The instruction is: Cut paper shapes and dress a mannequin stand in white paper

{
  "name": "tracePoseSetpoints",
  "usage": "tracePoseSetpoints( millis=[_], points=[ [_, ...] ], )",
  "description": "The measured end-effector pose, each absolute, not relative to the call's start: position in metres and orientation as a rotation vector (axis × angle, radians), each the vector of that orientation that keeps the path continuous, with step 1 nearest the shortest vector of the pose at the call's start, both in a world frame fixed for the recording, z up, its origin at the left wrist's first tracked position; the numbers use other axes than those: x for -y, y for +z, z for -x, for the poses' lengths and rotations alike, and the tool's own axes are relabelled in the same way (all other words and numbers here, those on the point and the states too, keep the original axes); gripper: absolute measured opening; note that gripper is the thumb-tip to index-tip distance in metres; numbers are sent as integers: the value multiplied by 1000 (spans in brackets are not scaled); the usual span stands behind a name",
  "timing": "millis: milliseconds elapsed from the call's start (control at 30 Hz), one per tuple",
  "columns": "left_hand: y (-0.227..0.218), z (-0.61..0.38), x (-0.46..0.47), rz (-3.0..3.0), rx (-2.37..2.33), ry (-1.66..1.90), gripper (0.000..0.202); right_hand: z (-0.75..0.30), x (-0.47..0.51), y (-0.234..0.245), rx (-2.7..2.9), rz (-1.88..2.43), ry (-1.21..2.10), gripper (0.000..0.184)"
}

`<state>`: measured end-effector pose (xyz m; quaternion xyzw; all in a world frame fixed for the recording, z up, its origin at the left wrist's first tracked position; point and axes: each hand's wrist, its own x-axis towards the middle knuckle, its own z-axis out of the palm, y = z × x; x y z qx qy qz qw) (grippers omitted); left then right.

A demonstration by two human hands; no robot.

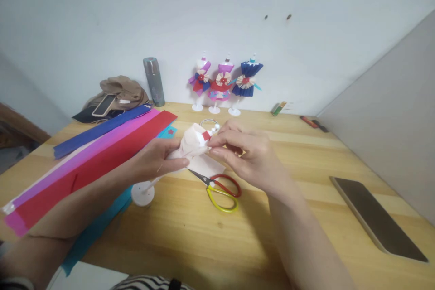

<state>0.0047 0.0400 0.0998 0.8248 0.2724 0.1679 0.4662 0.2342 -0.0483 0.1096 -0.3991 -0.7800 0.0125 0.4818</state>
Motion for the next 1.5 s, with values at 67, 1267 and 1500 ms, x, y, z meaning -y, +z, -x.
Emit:
tracePoseSetpoints(
  millis=[67,1267,1500],
  points=[
    [100,-5,-40,-2034,-662,408,31,-234,48,110,1897,981,26,9],
    [92,-9,-47,-1476,-552,289,49,-227,42,100,1745,896,-165,23],
    [83,-11,-46,-1541,-528,268,43,-220,42,100,1795,957,-233,18]
  ],
)
